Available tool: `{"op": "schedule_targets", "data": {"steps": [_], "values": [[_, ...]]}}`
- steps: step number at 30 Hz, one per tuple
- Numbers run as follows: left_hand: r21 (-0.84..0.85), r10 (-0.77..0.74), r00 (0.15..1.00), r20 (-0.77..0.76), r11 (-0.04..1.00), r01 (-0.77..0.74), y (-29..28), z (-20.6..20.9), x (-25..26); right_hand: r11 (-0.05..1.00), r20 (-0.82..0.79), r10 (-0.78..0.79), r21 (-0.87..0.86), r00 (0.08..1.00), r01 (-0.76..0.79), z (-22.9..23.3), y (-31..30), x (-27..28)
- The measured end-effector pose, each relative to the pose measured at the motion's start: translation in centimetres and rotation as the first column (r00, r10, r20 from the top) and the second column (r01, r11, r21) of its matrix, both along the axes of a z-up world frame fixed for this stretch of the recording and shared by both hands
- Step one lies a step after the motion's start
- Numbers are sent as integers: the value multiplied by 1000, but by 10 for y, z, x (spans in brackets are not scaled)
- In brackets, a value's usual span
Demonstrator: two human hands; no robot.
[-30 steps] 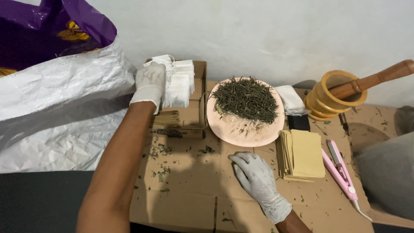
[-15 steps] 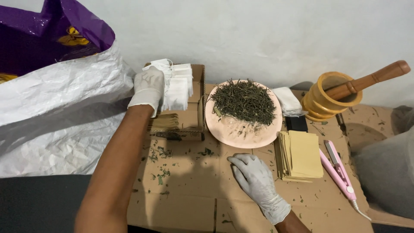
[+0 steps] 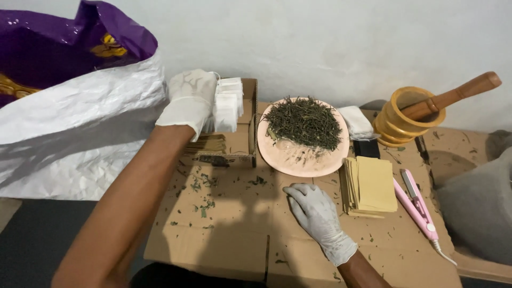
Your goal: Sealing tea bags and their outer yellow packaging using a handheld heat sealer.
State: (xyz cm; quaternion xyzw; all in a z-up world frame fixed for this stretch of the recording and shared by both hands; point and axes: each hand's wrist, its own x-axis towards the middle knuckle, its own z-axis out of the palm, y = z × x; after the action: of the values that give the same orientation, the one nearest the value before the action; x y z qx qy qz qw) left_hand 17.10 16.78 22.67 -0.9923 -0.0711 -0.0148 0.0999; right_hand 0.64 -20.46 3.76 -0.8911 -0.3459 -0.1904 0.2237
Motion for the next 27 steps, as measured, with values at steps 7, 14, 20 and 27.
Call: {"op": "schedule_targets", "data": {"steps": [7, 14, 20, 27], "values": [[-216, -30, 992, 122, 975, 56, -29, 27, -74, 999, -4, -33, -36, 999, 33, -16, -5, 3], [-535, -160, 985, -64, 839, 102, -75, 46, -170, 882, -385, -71, 406, 920, 238, 13, -4, -12], [-844, -301, 946, -119, 533, 63, -108, 0, -190, 721, -440, 203, 672, 875, 171, 107, 8, -74], [-908, -313, 915, -255, 403, -115, -141, -20, -202, 738, -710, 351, 611, 611, 286, 115, -3, -58]]}}
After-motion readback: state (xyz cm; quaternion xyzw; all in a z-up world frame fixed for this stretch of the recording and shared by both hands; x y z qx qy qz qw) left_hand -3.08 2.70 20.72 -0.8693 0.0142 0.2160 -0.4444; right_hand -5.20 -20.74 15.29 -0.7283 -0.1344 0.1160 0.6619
